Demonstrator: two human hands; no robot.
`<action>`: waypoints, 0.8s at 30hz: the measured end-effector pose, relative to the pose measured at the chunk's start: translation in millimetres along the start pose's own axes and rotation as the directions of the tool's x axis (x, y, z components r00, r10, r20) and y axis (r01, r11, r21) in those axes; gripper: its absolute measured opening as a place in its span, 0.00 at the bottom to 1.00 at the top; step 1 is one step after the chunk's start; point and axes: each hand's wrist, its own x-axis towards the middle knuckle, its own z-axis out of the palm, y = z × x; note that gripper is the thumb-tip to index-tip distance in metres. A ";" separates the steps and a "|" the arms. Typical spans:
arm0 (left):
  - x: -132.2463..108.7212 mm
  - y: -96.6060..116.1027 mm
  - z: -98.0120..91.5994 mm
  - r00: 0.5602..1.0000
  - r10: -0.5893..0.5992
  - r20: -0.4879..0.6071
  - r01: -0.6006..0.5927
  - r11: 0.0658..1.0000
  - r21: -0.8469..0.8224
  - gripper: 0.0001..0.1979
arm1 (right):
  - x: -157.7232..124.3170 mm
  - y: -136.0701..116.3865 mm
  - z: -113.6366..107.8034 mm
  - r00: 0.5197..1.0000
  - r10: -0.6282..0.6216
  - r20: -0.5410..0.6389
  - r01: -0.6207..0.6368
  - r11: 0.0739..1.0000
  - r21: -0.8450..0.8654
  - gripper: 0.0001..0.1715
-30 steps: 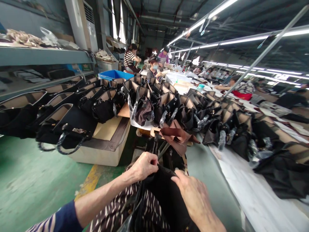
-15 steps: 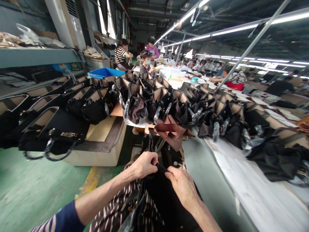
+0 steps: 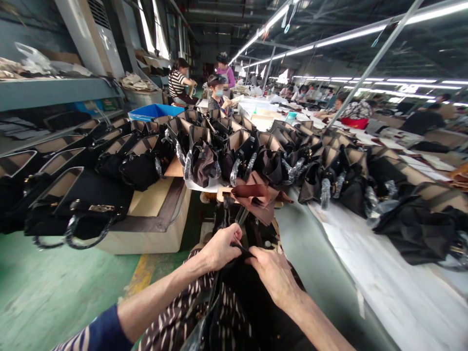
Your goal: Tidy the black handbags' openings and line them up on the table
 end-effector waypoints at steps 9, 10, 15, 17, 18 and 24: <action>0.3 0.8 -2.5 1.000 -0.014 0.004 0.014 1.000 0.002 0.13 | 2.1 -0.2 3.1 1.000 0.019 -0.015 -0.020 0.998 -0.053 0.13; -0.1 1.0 -2.7 1.000 -0.017 0.005 0.017 1.000 0.002 0.13 | 2.2 -0.6 3.6 1.000 0.023 -0.012 -0.023 0.998 -0.056 0.13; -0.3 2.8 -0.8 1.000 -0.009 0.019 0.009 1.000 0.016 0.13 | 4.6 -4.3 2.4 0.999 -0.029 0.015 0.029 1.000 -0.004 0.07; 0.8 4.3 -0.7 1.000 -0.003 0.013 0.002 0.999 0.033 0.13 | 5.8 -7.2 1.3 0.998 -0.042 0.041 0.044 0.998 -0.041 0.07; 0.9 5.6 -1.4 1.000 -0.008 0.012 0.008 0.999 0.035 0.13 | 6.5 -9.0 0.5 0.998 -0.035 0.051 0.039 0.996 -0.080 0.08; -29.2 27.6 -9.5 0.995 -0.093 0.027 0.092 0.994 0.055 0.19 | 12.7 -12.9 -6.7 0.995 0.056 0.077 -0.044 0.988 -0.149 0.13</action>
